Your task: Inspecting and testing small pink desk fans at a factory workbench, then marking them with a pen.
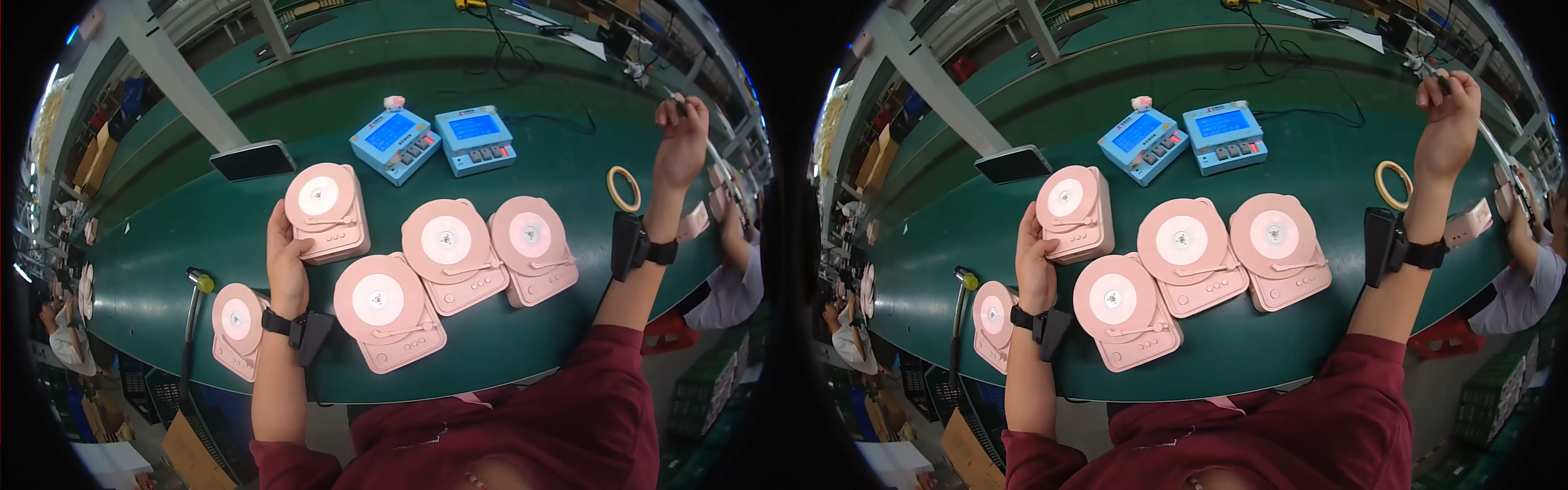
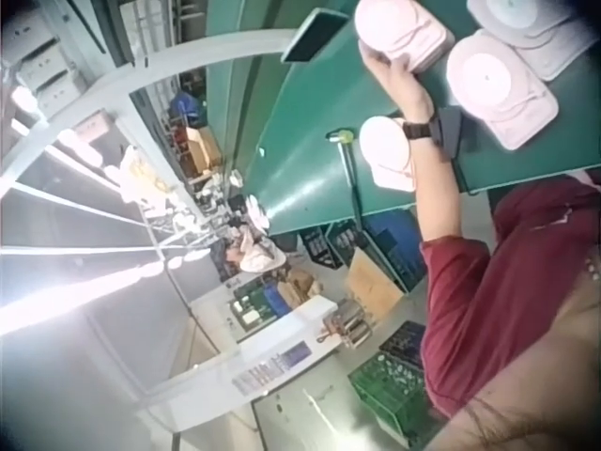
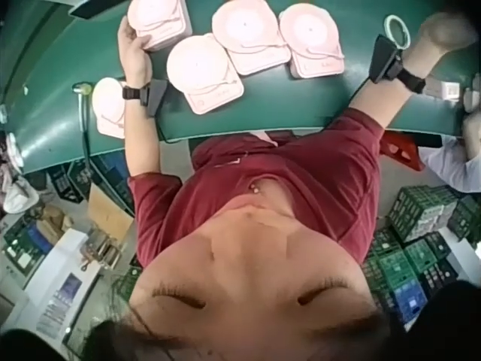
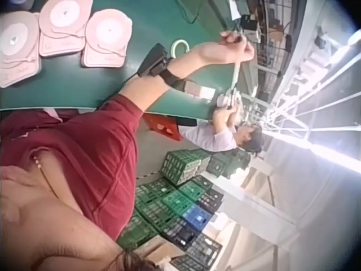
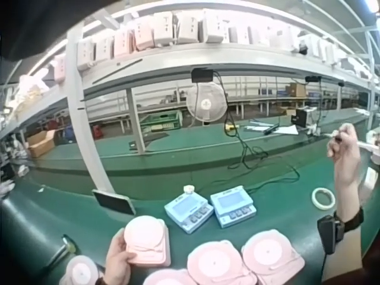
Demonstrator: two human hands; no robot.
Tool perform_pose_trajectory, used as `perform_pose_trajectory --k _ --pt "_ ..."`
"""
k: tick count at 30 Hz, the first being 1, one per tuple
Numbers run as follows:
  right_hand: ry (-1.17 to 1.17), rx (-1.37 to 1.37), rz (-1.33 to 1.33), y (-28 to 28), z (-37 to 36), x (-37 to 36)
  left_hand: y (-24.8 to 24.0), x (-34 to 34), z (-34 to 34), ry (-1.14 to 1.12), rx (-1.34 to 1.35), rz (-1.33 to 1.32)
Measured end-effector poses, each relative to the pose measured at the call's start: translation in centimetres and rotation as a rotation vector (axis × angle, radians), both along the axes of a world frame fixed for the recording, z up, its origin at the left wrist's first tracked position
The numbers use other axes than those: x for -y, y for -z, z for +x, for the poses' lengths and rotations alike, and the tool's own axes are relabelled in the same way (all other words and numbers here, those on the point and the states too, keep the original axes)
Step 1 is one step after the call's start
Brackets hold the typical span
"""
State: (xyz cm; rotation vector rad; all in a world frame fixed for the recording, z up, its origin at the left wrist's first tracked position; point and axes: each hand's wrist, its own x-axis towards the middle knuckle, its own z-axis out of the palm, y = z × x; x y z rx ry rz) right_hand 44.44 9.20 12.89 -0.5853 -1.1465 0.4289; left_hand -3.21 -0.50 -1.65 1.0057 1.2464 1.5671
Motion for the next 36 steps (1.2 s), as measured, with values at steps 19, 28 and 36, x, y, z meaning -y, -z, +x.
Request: perform_pose_trajectory --k 19,28,36 --pt "-0.143 1.276 -0.622 9.6 -2.8 3.2 0.4 -0.4 0.3 0.038 0.072 0.072" --pt "-0.559 0.326 -0.858 12.8 -5.0 12.5 -0.1 -0.1 0.8 -0.027 0.04 -0.008" --pt "-0.577 0.076 -0.847 13.2 -5.8 13.8 -0.3 0.1 0.8 -0.032 0.03 -0.011"
